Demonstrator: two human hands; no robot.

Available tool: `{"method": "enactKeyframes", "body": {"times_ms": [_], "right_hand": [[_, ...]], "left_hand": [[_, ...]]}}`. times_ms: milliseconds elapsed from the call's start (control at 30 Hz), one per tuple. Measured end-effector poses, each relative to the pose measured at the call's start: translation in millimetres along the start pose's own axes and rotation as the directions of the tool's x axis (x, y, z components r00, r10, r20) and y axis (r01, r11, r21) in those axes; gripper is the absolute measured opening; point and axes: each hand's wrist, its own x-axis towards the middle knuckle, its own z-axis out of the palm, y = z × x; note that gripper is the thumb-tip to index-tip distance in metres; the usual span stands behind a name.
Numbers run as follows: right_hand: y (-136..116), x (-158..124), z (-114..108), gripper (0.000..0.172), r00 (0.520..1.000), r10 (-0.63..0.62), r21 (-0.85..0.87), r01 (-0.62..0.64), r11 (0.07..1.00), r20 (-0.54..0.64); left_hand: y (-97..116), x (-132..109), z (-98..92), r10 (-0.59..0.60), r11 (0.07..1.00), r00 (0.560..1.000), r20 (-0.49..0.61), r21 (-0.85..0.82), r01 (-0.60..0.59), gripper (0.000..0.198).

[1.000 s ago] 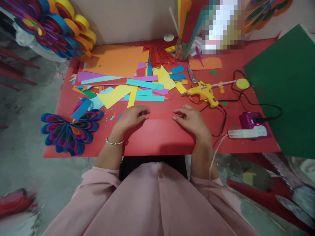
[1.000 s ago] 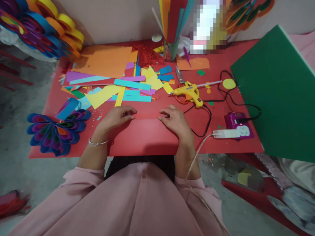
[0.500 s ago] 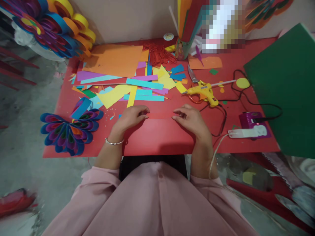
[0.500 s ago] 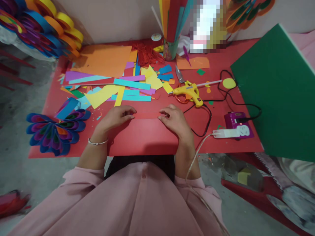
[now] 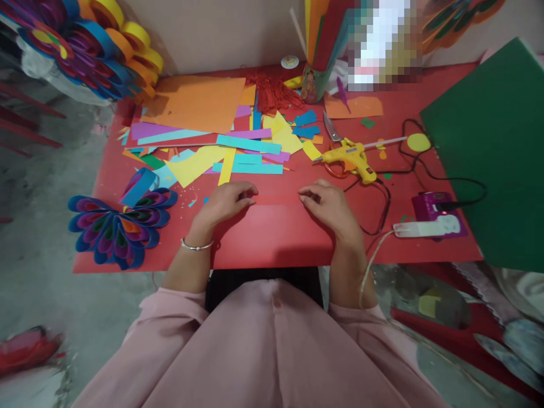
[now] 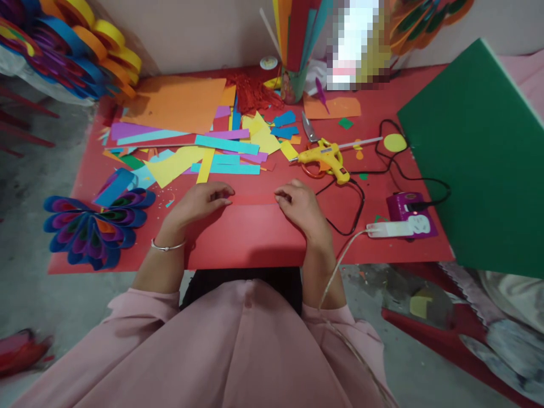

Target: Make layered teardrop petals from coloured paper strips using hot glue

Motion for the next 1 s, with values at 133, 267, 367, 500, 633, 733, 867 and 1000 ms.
{"method": "enactKeyframes", "body": {"times_ms": [133, 267, 367, 500, 633, 733, 867, 1000], "right_hand": [[1.6, 0.3, 0.1, 0.016, 1.0, 0.01, 0.011, -0.01, 1.0, 0.005], [2.7, 0.8, 1.2, 0.016, 1.0, 0.013, 0.059, -0.013, 0.998, 0.001], [3.1, 1.1, 2.3, 0.018, 1.0, 0.018, 0.092, -0.017, 0.996, -0.004], [3.4, 1.3, 1.9, 0.016, 1.0, 0.001, 0.061, -0.002, 0.998, 0.016], [3.5, 1.4, 0.8, 0.016, 1.0, -0.014, 0.023, 0.014, 1.0, 0.021], [3.4, 1.5, 1.0, 0.016, 1.0, -0.022, 0.013, 0.022, 1.0, 0.018], [3.7, 1.5, 1.3, 0.016, 1.0, -0.027, 0.005, 0.027, 1.0, 0.009], [4.3, 1.2, 1.2, 0.017, 1.0, -0.016, 0.014, 0.016, 1.0, 0.014]], "left_hand": [[-0.8, 0.3, 0.5, 0.006, 1.0, 1.0, -0.004, -0.005, -0.006, 0.024], [-1.4, 0.1, 1.0, 0.013, 1.0, 1.0, -0.014, -0.016, -0.013, 0.023], [-2.1, 0.2, 1.2, 0.015, 1.0, 1.0, -0.018, -0.016, -0.015, 0.022], [-3.5, 0.7, 1.4, 0.02, 1.0, 1.0, -0.018, -0.008, -0.02, 0.023], [-4.2, 1.1, 1.5, 0.022, 1.0, 1.0, -0.011, -0.001, -0.022, 0.024], [-3.7, 0.9, 0.9, 0.021, 1.0, 1.0, -0.01, 0.003, -0.021, 0.024], [-1.6, 0.1, 0.1, 0.017, 1.0, 1.0, -0.005, -0.003, -0.017, 0.025], [-1.2, 0.6, 0.3, 0.008, 1.0, 1.0, 0.0, -0.003, -0.008, 0.025]]}}
